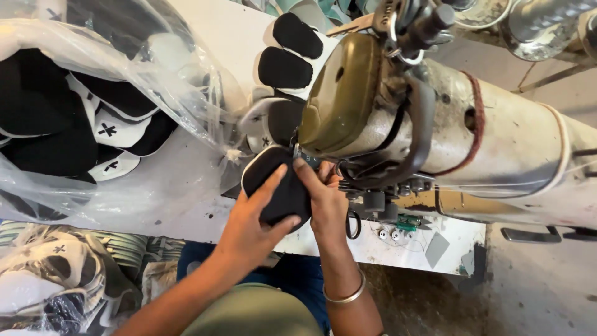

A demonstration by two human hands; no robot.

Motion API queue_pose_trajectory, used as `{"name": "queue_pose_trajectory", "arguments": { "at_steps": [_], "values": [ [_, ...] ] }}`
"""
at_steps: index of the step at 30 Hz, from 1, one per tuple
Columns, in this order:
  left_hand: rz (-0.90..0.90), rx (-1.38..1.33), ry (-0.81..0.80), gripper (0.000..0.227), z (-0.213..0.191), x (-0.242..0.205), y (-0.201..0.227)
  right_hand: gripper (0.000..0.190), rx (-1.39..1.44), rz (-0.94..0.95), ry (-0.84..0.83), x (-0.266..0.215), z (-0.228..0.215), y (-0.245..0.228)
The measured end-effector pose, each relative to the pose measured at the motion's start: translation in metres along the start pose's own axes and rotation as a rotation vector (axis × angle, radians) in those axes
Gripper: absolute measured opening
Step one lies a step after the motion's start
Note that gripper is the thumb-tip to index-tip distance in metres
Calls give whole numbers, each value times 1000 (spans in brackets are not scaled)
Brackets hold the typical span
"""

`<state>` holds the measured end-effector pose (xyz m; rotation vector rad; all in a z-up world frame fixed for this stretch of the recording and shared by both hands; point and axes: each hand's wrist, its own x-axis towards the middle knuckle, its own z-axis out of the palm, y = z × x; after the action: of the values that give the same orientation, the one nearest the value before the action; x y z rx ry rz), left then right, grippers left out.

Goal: The person operates a sewing machine to stitch black fabric onto white slipper soles. They repeatedly guide the slippers under the needle, then use scissors to cut the thread and trim excess material before placing the finished items aside.

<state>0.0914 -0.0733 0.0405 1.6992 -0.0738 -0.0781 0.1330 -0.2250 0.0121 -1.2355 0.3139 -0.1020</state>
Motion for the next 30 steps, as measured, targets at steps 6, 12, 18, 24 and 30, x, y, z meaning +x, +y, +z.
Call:
{"name": "queue_pose_trajectory", "arguments": {
  "at_steps": [6,12,18,24,30],
  "values": [
    [121,69,-214,88,-33,31,-1,38,-54,-96,31,-3,-4,12],
    [-177,-185,-482,86,-62,61,3,24,-156,-106,-97,-21,-5,11],
    [-62,21,-554,85,-76,85,2,26,-107,-138,-140,-26,-17,34],
    [123,58,-599,87,-81,109,3,25,-49,-66,-122,-23,-5,22],
    [35,74,-640,89,-81,126,17,25,-51,-76,-93,-18,3,15]
  ]
}}
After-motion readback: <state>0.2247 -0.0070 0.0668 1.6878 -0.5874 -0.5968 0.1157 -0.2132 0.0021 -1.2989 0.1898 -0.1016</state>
